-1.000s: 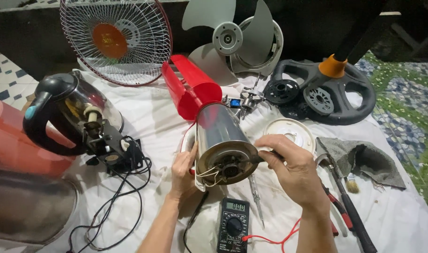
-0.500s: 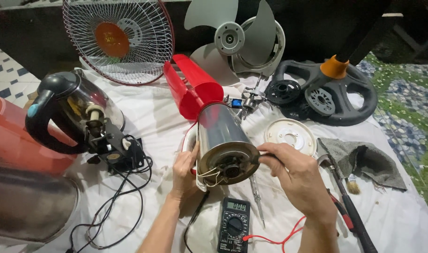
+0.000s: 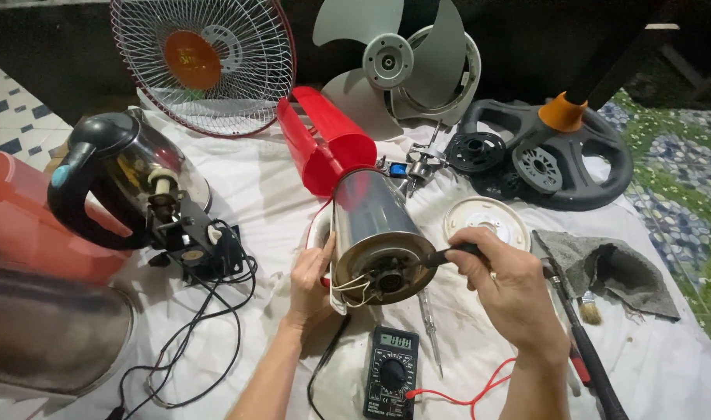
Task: Diagnosing a heating element of an appliance using a multimeter and screwdriver to check for electrical faults.
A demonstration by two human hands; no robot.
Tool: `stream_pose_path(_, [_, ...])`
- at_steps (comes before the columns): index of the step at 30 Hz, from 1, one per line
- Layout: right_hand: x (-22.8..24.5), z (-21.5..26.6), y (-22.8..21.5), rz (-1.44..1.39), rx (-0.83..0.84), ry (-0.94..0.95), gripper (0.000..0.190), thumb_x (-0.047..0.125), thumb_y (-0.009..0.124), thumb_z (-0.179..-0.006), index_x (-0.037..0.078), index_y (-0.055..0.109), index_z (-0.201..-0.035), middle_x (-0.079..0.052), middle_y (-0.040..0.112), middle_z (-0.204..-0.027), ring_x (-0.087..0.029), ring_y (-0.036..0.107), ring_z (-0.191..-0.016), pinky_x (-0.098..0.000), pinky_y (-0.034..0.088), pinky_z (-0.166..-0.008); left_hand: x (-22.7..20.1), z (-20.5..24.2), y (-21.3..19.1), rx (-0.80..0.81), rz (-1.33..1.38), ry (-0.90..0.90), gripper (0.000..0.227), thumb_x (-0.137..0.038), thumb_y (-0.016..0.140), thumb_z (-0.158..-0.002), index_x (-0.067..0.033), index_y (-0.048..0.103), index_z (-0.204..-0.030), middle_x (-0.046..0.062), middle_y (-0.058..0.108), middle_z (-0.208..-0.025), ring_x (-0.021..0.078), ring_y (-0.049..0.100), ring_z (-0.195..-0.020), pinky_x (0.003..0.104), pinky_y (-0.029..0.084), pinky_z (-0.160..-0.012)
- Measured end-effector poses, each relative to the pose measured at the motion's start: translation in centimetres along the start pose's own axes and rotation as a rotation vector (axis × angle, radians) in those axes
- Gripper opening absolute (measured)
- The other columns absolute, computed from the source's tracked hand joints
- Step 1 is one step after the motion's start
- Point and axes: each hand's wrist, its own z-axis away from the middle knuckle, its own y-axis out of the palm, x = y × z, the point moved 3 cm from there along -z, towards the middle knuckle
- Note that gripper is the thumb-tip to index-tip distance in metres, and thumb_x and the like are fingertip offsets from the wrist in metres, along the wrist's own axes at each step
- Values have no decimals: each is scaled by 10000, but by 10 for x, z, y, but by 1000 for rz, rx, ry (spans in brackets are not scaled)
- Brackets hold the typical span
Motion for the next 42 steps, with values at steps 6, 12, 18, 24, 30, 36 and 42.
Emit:
stream_pose_path(6, [-4, 0, -6, 141, 229, 251, 406, 282, 490, -998, 170, 509, -1387, -60, 608, -1290, -215, 627, -1016, -365, 489, -901, -2, -3, -2, -3, 2, 3, 652, -297, 648, -975, 8, 451, -1516, 92, 564, -796, 235, 532, -728, 374, 453, -738])
stream_pose_path(12, [0, 3, -1, 26, 80, 76, 332, 124, 628, -965, 176, 660, -1291, -15, 713, -875, -128, 639, -624, -250, 514, -734, 2, 3, 1, -5, 21, -4, 670, -258, 686, -926, 22, 469, -1495, 124, 639, -883, 273, 597, -807, 401, 497, -819])
stream_pose_path(18, [-1, 2, 1, 139, 154, 293, 296, 323, 571, -978, 170, 590, -1230, -44, 735, -1057, -195, 712, -937, -334, 514, -842, 9, 9, 8, -9, -4, 8, 667, -163, 672, -947, -11, 412, -1542, 73, 583, -789, 211, 518, -737, 371, 474, -762])
stream_pose_path(24, [5, 4, 1, -93, 175, 126, 408, 74, 636, -917, 156, 639, -1316, 12, 808, -1123, -151, 690, -751, -275, 565, -836, 5, 4, 5, -18, -3, 15, 667, -158, 686, -939, -4, 426, -1533, 84, 562, -785, 227, 509, -719, 381, 478, -743])
stream_pose_path(30, [-20, 0, 5, 202, 16, 79, 264, 359, 587, -989, 106, 632, -1050, -34, 709, -796, -159, 692, -678, -307, 504, -643, 4, 4, 4, -5, 1, -5, 682, -205, 672, -937, -11, 420, -1540, 103, 598, -800, 238, 529, -739, 386, 479, -780])
stream_pose_path(36, [10, -2, -1, -13, 170, 179, 261, 100, 609, -932, 162, 712, -1164, 4, 758, -1099, -142, 700, -938, -287, 557, -830, 6, 3, 4, -7, -2, 15, 706, -288, 700, -953, -15, 421, -1541, 110, 619, -842, 250, 564, -774, 396, 493, -817])
stream_pose_path(42, [-11, 0, 2, 187, 60, 203, 355, 417, 678, -894, 105, 651, -1060, -26, 782, -864, -155, 764, -715, -291, 592, -714, 15, 9, 12, -5, -30, 18, 764, -269, 742, -931, -9, 386, -1555, 111, 674, -858, 225, 591, -783, 394, 524, -844])
